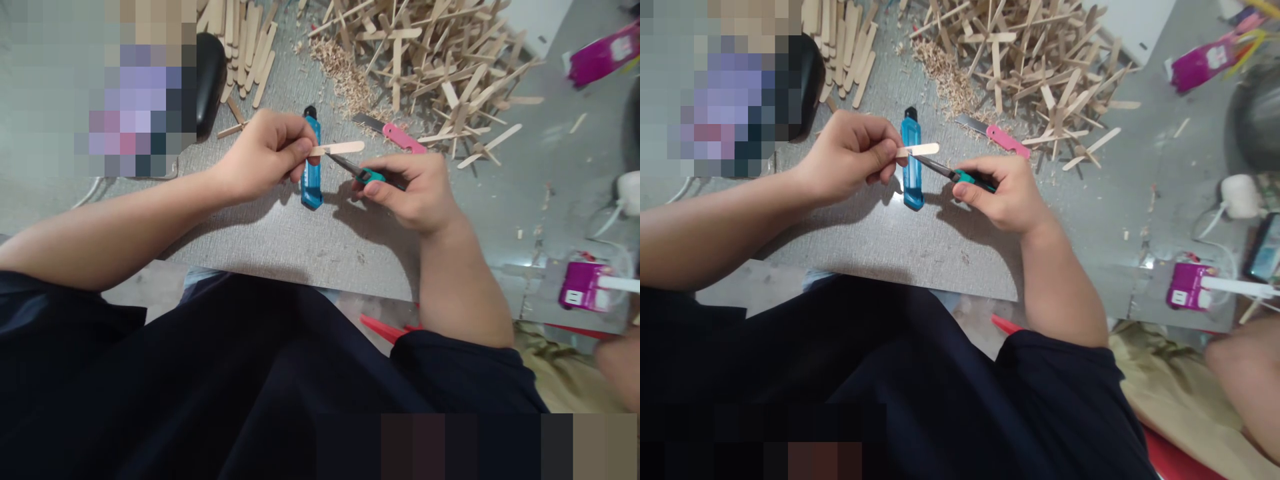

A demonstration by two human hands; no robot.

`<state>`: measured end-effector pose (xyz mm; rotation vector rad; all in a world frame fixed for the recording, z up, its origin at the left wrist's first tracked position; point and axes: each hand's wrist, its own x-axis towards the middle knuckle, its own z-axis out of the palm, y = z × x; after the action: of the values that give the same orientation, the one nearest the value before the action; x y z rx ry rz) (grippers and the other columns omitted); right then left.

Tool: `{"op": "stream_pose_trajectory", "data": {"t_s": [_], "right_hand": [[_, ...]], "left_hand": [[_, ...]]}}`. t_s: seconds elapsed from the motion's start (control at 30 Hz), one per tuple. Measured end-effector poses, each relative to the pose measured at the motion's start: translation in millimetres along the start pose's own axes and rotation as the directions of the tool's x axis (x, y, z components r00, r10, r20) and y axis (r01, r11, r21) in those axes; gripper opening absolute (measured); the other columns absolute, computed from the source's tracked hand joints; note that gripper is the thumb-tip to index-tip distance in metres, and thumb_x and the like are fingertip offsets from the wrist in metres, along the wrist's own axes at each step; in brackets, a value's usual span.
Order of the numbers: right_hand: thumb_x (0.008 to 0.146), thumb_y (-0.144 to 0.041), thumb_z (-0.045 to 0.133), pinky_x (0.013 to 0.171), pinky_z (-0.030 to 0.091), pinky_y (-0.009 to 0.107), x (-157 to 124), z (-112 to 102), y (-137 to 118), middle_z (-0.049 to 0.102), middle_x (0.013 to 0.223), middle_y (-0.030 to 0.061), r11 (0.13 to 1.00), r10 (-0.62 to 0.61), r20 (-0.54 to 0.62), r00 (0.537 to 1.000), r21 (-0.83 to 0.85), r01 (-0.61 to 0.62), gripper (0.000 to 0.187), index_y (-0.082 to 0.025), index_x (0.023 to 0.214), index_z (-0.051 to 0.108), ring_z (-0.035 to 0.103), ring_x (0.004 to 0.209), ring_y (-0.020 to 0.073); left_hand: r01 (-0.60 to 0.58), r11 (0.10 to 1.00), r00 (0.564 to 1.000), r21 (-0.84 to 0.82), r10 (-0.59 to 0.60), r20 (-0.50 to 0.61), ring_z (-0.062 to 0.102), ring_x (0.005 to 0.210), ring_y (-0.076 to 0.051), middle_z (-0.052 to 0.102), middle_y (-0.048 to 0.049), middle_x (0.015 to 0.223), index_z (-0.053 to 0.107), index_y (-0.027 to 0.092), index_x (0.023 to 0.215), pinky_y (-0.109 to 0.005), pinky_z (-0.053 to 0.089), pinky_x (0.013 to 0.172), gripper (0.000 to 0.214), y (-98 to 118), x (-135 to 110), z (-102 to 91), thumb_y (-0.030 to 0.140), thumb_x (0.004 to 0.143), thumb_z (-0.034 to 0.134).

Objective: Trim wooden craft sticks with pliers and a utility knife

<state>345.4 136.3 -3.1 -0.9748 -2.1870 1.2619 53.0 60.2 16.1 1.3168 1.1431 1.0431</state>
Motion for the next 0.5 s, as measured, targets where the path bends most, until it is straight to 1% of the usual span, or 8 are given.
{"op": "stream_pose_trajectory", "data": {"t_s": [0.07,0.2,0.27,0.4,0.5], "right_hand": [[0.085,-0.081,0.092,0.056,0.052,0.034,1.0,0.1,1.0,0.082,0.078,0.0031,0.999,0.008,0.013,1.000,0.047,-0.008,0.058,-0.026,0.102,0.092,0.069,0.062,0.0175],[0.086,-0.082,0.091,0.053,0.053,0.034,2.1,-0.1,-1.0,0.082,0.078,0.0030,0.993,0.026,0.064,0.998,0.115,-0.033,0.057,-0.028,0.100,0.092,0.068,0.061,0.0172],[0.086,-0.080,0.092,0.053,0.054,0.033,1.9,-1.1,-3.2,0.082,0.079,0.0036,0.989,0.047,0.096,0.994,0.132,-0.059,0.056,-0.027,0.101,0.092,0.068,0.061,0.0168],[0.084,-0.083,0.093,0.053,0.052,0.033,1.1,-2.5,-6.3,0.083,0.079,0.0056,0.984,0.080,0.114,0.990,0.148,-0.097,0.060,-0.024,0.099,0.091,0.069,0.061,0.0172],[0.083,-0.086,0.092,0.053,0.052,0.033,1.0,-2.1,-7.6,0.083,0.079,0.0052,0.985,0.095,0.107,0.990,0.134,-0.109,0.062,-0.025,0.098,0.091,0.069,0.061,0.0173]], "left_hand": [[-0.005,1.000,1.000,0.002,0.005,0.012,0.047,0.050,-0.008,0.062,0.0030,0.057,0.074,0.022,0.076,-0.027,0.037,0.057,0.037,2.8,-0.6,-1.4,0.011,0.110,0.063],[-0.002,1.000,0.999,-0.008,0.003,0.046,0.048,0.051,-0.009,0.059,0.0031,0.055,0.073,0.022,0.076,-0.027,0.037,0.056,0.035,4.1,-0.5,-3.0,0.013,0.110,0.067],[0.010,1.000,0.998,-0.007,-0.009,0.063,0.048,0.051,-0.009,0.059,0.0034,0.054,0.071,0.022,0.076,-0.027,0.039,0.057,0.035,4.2,-0.2,-3.2,0.012,0.109,0.068],[-0.003,1.000,0.998,0.018,0.002,0.062,0.048,0.053,-0.012,0.058,0.0038,0.052,0.069,0.026,0.074,-0.029,0.042,0.058,0.036,4.4,0.6,-3.4,0.018,0.110,0.072],[-0.008,1.000,0.999,0.030,0.007,0.050,0.047,0.053,-0.013,0.057,0.0040,0.051,0.069,0.027,0.074,-0.031,0.043,0.060,0.037,3.3,1.5,-3.1,0.012,0.108,0.068]]}}
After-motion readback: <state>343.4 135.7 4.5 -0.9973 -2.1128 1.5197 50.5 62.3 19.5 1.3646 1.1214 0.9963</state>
